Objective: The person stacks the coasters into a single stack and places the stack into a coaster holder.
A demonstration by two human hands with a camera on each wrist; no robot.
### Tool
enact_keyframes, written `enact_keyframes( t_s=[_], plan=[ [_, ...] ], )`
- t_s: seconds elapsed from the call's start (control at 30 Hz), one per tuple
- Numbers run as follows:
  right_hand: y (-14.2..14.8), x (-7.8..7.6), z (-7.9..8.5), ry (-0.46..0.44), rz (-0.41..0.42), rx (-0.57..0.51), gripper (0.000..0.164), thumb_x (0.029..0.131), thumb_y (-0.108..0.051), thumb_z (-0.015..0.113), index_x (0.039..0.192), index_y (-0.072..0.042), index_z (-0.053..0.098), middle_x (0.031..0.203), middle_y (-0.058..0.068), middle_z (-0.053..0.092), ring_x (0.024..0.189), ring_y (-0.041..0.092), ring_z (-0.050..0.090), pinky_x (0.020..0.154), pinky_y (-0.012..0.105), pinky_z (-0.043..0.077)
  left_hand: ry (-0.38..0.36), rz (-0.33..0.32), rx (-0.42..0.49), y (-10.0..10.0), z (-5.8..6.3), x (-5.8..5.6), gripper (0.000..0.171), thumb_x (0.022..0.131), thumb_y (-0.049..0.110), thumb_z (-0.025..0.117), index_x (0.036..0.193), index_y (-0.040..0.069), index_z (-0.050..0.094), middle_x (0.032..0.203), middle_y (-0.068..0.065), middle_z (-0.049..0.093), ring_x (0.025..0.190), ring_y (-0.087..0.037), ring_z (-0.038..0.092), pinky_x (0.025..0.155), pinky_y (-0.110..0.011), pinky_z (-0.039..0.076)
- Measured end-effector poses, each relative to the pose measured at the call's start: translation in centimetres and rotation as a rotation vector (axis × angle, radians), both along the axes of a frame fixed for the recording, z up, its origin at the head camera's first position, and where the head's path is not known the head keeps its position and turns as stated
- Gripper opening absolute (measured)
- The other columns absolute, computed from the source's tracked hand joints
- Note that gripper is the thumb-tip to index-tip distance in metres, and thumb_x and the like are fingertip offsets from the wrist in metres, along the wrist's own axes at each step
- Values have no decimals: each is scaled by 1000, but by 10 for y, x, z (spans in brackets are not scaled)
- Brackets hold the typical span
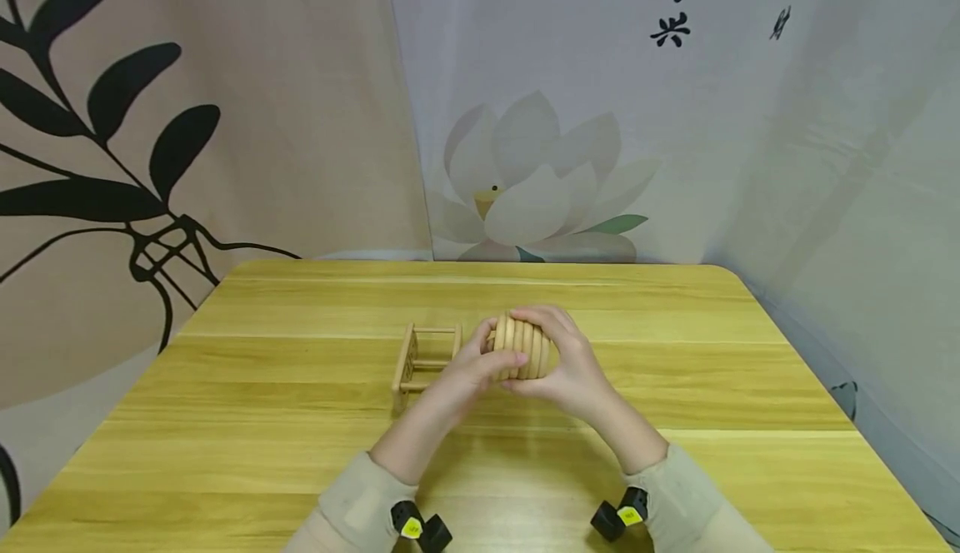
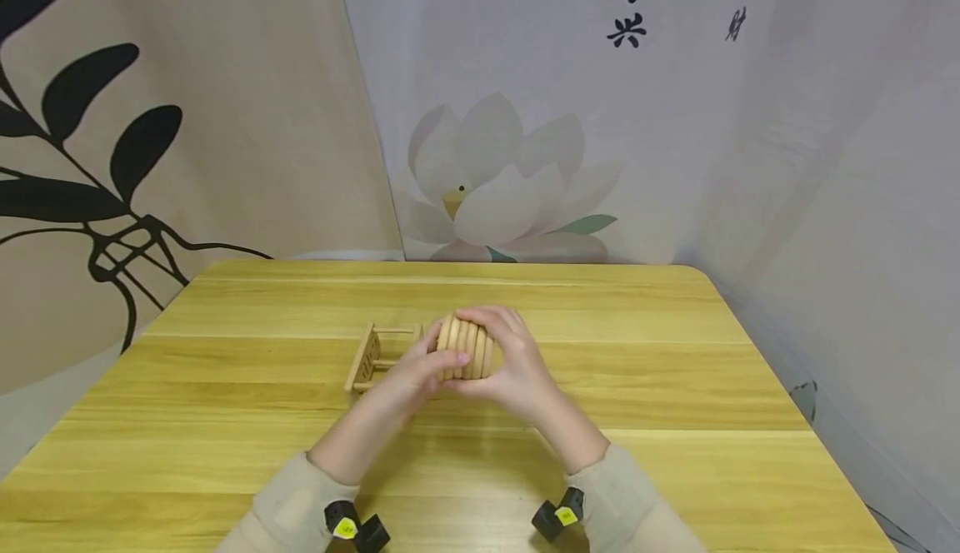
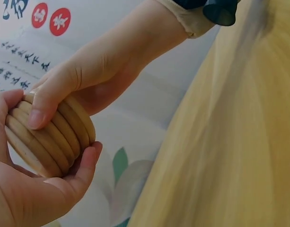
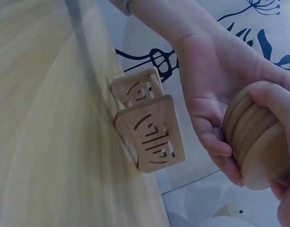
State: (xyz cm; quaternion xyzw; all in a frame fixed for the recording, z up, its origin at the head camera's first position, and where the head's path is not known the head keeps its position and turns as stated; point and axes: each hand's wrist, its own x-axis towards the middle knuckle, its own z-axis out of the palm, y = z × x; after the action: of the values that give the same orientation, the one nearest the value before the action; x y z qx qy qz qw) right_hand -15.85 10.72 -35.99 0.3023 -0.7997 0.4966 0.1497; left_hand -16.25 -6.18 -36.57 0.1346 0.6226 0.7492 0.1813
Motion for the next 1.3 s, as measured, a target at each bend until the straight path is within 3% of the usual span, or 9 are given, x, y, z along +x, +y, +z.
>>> enact_keyframes(
  t_s=[0.2, 0.53, 0.97, 1.3],
  plan=[
    [-6, -12, -7, 32, 22, -27, 78, 60, -8, 92, 128, -20, 56, 126, 0, 51, 114, 19, 47, 88, 43, 47, 57, 25, -44, -9, 8, -1, 66, 83, 25, 65, 139, 11, 34, 121, -15, 51, 105, -26, 52, 88, -37, 44],
    [-24, -22, -4, 94, 62, -21, 76, 61, -10, 90, 128, -19, 56, 126, 0, 51, 114, 20, 45, 87, 44, 48, 86, 37, -107, -30, 10, -7, 67, 84, 29, 66, 140, 13, 33, 121, -15, 49, 105, -27, 51, 86, -36, 46],
    [-49, -34, -8, 56, 114, -55, 79, 60, -7, 92, 129, -10, 55, 128, 11, 50, 116, 29, 45, 89, 48, 46, 153, 128, -220, -55, 8, -15, 65, 84, 31, 67, 139, 10, 40, 116, -15, 53, 99, -26, 53, 81, -35, 48],
    [-64, -37, -11, 18, 128, -52, 75, 63, -10, 90, 129, -20, 56, 128, 0, 49, 114, 19, 45, 88, 41, 48, 161, 128, -240, -72, 6, -17, 65, 86, 32, 65, 140, 9, 37, 119, -16, 51, 102, -27, 52, 83, -37, 48]
  ],
)
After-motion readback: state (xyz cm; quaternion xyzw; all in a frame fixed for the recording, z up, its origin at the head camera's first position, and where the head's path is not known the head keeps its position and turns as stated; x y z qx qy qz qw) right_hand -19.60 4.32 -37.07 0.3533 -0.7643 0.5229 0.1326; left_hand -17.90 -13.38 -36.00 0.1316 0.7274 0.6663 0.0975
